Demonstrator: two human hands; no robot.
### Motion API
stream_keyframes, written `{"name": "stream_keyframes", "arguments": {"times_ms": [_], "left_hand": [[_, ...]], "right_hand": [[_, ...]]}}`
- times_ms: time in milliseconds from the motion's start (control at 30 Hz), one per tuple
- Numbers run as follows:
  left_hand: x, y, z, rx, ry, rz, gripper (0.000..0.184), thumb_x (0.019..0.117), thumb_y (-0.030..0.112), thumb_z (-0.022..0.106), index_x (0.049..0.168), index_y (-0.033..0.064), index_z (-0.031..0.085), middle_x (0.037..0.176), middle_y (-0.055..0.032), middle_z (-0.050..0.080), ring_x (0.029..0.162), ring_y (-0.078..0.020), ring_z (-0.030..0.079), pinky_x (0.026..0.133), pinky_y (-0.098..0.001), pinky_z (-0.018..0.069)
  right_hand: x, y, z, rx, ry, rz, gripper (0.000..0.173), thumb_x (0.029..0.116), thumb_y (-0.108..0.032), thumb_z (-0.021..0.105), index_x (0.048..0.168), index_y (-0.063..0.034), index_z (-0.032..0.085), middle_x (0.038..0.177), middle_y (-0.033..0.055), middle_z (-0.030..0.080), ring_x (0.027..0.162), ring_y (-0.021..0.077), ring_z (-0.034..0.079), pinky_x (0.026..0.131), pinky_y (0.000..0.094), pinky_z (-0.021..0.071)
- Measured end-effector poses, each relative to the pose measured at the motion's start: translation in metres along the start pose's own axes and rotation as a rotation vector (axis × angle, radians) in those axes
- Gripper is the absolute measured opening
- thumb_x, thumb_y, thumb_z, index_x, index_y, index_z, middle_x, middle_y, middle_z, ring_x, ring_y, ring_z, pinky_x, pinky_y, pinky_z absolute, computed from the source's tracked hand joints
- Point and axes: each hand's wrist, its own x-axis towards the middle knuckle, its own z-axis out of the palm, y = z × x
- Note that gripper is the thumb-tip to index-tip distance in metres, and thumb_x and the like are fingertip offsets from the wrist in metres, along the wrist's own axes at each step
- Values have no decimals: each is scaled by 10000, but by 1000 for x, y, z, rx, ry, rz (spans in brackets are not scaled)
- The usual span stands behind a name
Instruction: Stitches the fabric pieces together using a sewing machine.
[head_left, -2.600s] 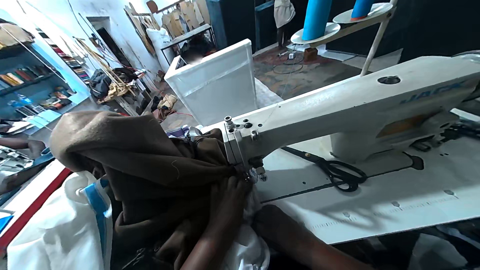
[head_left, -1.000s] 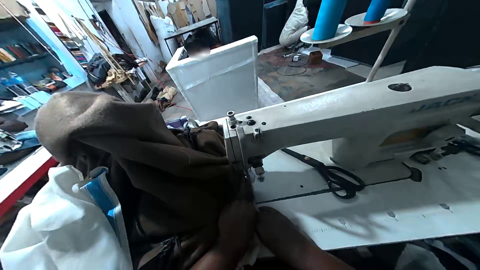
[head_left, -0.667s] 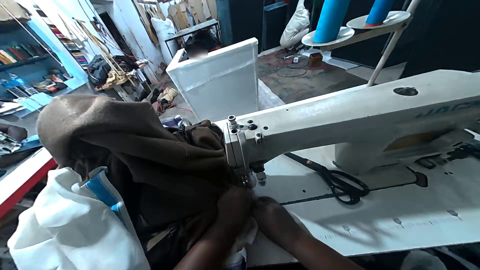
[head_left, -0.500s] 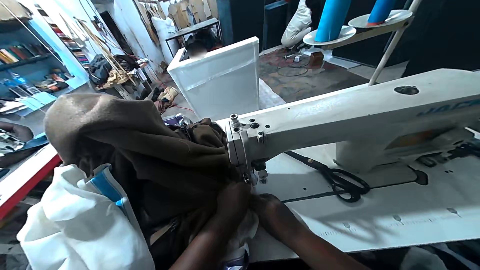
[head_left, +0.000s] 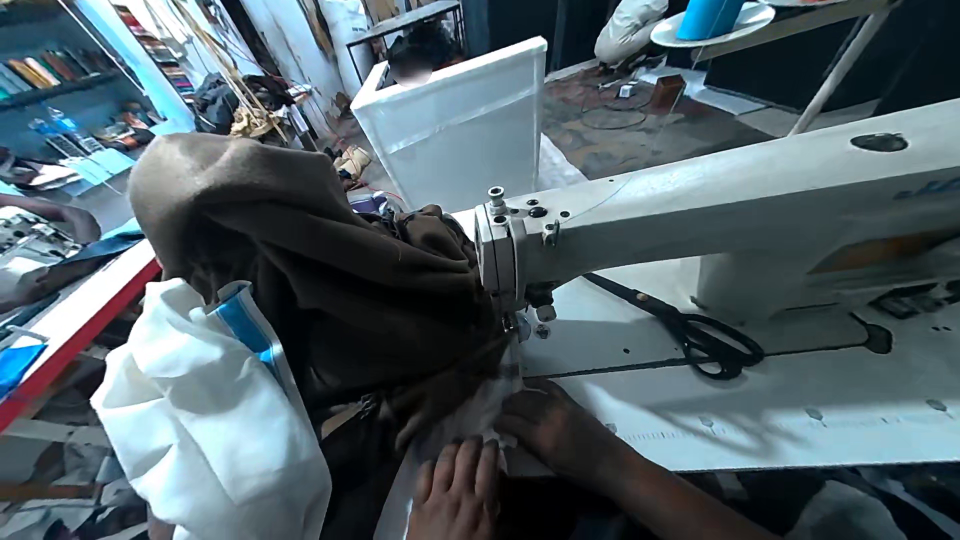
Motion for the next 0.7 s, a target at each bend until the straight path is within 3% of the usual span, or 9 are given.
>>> {"name": "stream_keyframes", "arguments": {"times_ms": [133, 333, 467, 567, 633, 700], "left_hand": [[-10, 3, -9, -87, 106, -104, 381, 790, 118, 804, 1134, -19, 712, 1099, -231, 706, 1009, -424, 699, 807, -522, 582], [-28, -1, -17, -37, 25, -171, 83, 839, 17, 716, 915, 48, 720, 900, -152, 703, 897, -376, 697, 721, -508, 545], [-38, -26, -38, -121, 175, -118, 36, 822, -23, 687, 832, 9, 698, 787, -171, 657, 765, -384, 682, 664, -515, 561], [-54, -51, -74, 26, 360, -15, 118, 909, 53, 628, 800, 83, 661, 741, -110, 607, 749, -290, 627, 710, -413, 514], [-66, -69, -96, 144, 439, 77, 144, 1007, 142, 572, 874, 154, 626, 787, -56, 559, 836, -218, 563, 832, -336, 441], [-73, -86, -110, 258, 483, 131, 148, 1040, 167, 546, 908, 184, 613, 825, -31, 544, 901, -195, 530, 937, -315, 370]], "right_hand": [[10, -5, 2, 7, 90, -12, 156, 976, -101, 577, 1031, -132, 721, 945, 75, 738, 914, 246, 733, 893, 432, 582], [20, 5, -5, 31, 101, -139, 161, 1008, -143, 561, 971, -147, 717, 867, 33, 723, 859, 197, 718, 832, 350, 585], [29, 11, -13, 37, 185, -81, 194, 977, -134, 555, 945, -133, 746, 867, 20, 735, 859, 177, 714, 835, 341, 570], [39, 13, -21, 91, 282, 47, 213, 935, -113, 549, 940, -97, 761, 912, 35, 755, 902, 174, 720, 879, 346, 567], [47, 9, -22, 111, 312, 109, 206, 921, -98, 556, 935, -80, 761, 901, 48, 747, 882, 183, 722, 856, 348, 579], [53, 4, -20, 103, 302, 138, 200, 928, -107, 560, 926, -84, 760, 895, 46, 749, 869, 188, 723, 824, 356, 583]]}}
